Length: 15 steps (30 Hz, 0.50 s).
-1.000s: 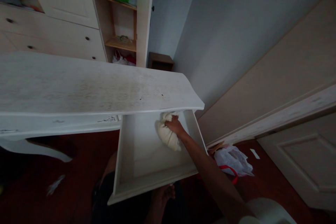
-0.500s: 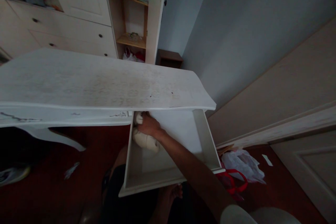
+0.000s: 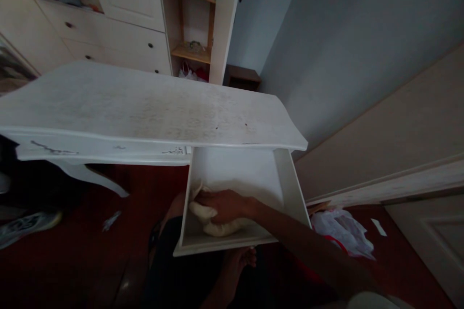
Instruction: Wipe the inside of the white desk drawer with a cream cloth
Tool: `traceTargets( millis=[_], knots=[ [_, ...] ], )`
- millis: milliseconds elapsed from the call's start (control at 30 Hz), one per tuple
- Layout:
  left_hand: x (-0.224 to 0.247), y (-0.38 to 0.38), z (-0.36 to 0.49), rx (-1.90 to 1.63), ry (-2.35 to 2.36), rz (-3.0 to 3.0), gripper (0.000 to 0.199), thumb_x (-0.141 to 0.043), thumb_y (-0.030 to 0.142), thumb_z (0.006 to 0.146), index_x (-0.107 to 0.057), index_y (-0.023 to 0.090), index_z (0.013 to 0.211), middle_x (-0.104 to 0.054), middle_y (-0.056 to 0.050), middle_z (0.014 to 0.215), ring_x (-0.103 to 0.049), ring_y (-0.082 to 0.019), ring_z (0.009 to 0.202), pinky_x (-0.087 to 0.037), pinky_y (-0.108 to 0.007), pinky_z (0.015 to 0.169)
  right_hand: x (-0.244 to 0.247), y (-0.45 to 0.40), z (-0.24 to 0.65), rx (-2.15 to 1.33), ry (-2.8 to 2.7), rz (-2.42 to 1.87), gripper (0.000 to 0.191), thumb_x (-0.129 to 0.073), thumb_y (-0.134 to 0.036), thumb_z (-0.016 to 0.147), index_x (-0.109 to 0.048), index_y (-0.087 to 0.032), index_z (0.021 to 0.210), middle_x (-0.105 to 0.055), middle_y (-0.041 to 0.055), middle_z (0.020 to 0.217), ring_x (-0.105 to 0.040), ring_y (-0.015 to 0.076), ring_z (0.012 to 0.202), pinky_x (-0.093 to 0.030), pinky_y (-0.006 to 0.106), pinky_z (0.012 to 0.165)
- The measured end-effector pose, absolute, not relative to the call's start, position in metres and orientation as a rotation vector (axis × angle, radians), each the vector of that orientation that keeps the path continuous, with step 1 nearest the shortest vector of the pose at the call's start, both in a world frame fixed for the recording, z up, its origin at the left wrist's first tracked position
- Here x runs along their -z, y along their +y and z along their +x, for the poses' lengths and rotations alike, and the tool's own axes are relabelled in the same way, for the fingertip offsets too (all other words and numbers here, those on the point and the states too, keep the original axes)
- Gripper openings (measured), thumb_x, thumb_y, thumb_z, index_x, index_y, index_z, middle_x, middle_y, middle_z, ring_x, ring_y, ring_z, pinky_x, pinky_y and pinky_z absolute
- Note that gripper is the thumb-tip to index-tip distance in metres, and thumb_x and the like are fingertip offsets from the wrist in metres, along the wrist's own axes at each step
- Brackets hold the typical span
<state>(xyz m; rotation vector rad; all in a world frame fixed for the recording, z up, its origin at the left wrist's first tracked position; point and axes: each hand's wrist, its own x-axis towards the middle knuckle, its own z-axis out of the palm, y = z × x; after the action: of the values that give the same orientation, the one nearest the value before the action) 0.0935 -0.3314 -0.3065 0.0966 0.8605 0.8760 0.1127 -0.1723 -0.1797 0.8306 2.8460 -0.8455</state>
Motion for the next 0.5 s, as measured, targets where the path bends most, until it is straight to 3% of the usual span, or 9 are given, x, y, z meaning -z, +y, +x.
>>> traceTargets(
  millis=[100,233,333,433,500],
  knots=[
    [0.304,-0.332,0.095,-0.89,0.89,0.093,0.043,-0.087,0.045,0.042,-0.066,0.012,0.058,-0.067,-0.009,0.057,-0.059,-0.017,0.048,-0.042,-0.029,0.049,0.179,-0.182,0.129,0.864,2.88,0.958,0.068,-0.069,-0.023,0.075,-0.048,-0.033,0.138,-0.056,0.0039,0.143,-0.062,0.0257,0.119,-0.056,0.036,0.091],
    [0.293,-0.333,0.092,-0.921,0.866,0.138,0.039,-0.084,0.043,0.051,-0.069,0.011,0.066,-0.069,-0.009,0.061,-0.06,-0.017,0.051,-0.043,-0.029,0.052,0.166,-0.166,0.139,0.965,2.928,1.453,0.067,-0.065,-0.016,0.076,-0.049,-0.027,0.14,-0.055,0.0061,0.144,-0.053,0.0246,0.131,-0.043,0.041,0.109],
    [0.282,-0.332,0.088,-0.91,0.857,0.17,0.037,-0.082,0.041,0.055,-0.069,0.01,0.071,-0.069,-0.009,0.064,-0.061,-0.017,0.055,-0.045,-0.03,0.055,0.151,-0.146,0.132,1.17,2.969,1.711,0.066,-0.058,-0.015,0.081,-0.044,-0.022,0.145,-0.052,0.0071,0.147,-0.05,0.0228,0.134,-0.038,0.042,0.112],
    [0.277,-0.33,0.085,-0.889,0.856,0.171,0.036,-0.083,0.039,0.053,-0.068,0.011,0.07,-0.068,-0.007,0.063,-0.06,-0.017,0.054,-0.045,-0.03,0.055,0.138,-0.133,0.114,1.296,2.973,1.721,0.066,-0.055,-0.015,0.084,-0.04,-0.023,0.148,-0.055,0.0061,0.144,-0.054,0.0218,0.129,-0.04,0.041,0.11],
    [0.277,-0.328,0.086,-0.871,0.854,0.17,0.036,-0.083,0.039,0.052,-0.067,0.011,0.069,-0.068,-0.006,0.061,-0.059,-0.016,0.052,-0.044,-0.029,0.054,0.133,-0.132,0.099,1.199,3.038,1.584,0.068,-0.059,-0.017,0.082,-0.04,-0.023,0.148,-0.05,0.0064,0.149,-0.048,0.0228,0.135,-0.038,0.042,0.112]
  ],
)
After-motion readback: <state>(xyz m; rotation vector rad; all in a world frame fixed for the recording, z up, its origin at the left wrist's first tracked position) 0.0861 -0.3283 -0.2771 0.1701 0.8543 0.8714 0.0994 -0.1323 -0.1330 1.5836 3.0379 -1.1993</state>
